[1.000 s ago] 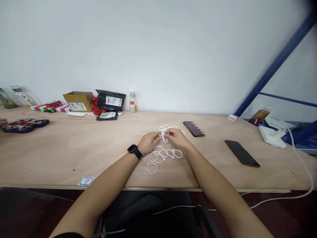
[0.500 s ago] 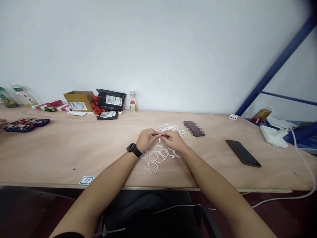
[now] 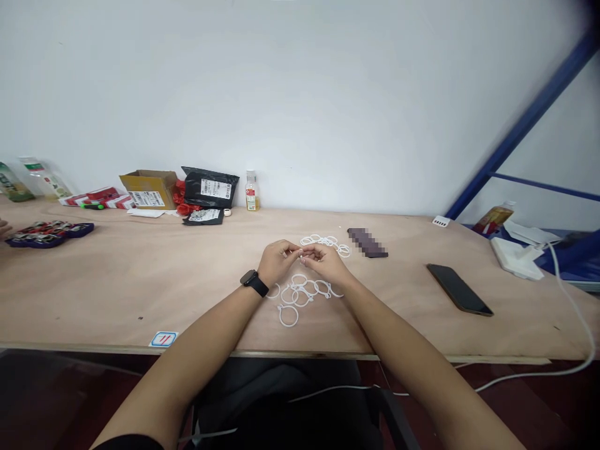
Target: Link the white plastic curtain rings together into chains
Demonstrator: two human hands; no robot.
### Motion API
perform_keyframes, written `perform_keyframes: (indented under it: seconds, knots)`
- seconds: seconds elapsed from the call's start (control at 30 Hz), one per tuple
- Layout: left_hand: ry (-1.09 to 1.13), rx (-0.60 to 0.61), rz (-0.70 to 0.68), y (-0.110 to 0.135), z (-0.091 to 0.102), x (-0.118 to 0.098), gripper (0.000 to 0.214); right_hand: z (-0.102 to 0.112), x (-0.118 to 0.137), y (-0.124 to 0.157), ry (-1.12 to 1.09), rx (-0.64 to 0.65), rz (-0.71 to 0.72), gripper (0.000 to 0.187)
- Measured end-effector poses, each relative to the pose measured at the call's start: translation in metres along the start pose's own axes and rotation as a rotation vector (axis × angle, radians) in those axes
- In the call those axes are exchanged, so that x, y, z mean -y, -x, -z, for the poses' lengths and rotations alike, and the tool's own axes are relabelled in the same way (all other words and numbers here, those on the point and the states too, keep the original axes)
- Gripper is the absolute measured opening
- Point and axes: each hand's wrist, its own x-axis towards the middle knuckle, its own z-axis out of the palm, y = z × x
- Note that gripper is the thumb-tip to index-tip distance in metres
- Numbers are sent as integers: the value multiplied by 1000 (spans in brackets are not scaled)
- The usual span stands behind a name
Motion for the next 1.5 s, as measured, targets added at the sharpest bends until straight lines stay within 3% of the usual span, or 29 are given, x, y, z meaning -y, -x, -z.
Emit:
perform_keyframes:
  seconds: [0.1,0.33,0.43,0.53,0.67,0.8,0.9,1.23,1.4,1.5]
  knots:
    - [0,53,51,0,-1,0,22,-3,-7,-1,52,-35,-5,35]
    - [-184,324,-4,4,-4,8,29,23,-25,-9,644,-148,123,30]
    - [-290,486,-61,9,-7,13,25,35,-35,-12,721,-176,77,35]
    - [-353,544,-33,11,-9,15,15,37,-40,-14,678,-206,36,32]
    - [-424,459,88,8,-8,11,9,25,-33,-12,566,-117,70,24]
    - [-401,295,238,1,-2,5,16,9,-19,-5,495,21,131,28]
    - [-383,238,288,-2,1,4,18,3,-13,-1,474,78,164,30]
    - [-314,172,341,-1,2,4,28,3,-10,0,454,30,220,39]
    - [-278,215,329,0,-1,6,28,1,-5,1,468,-22,295,21]
    - [-268,217,252,1,-3,7,25,2,-4,0,456,-50,317,19]
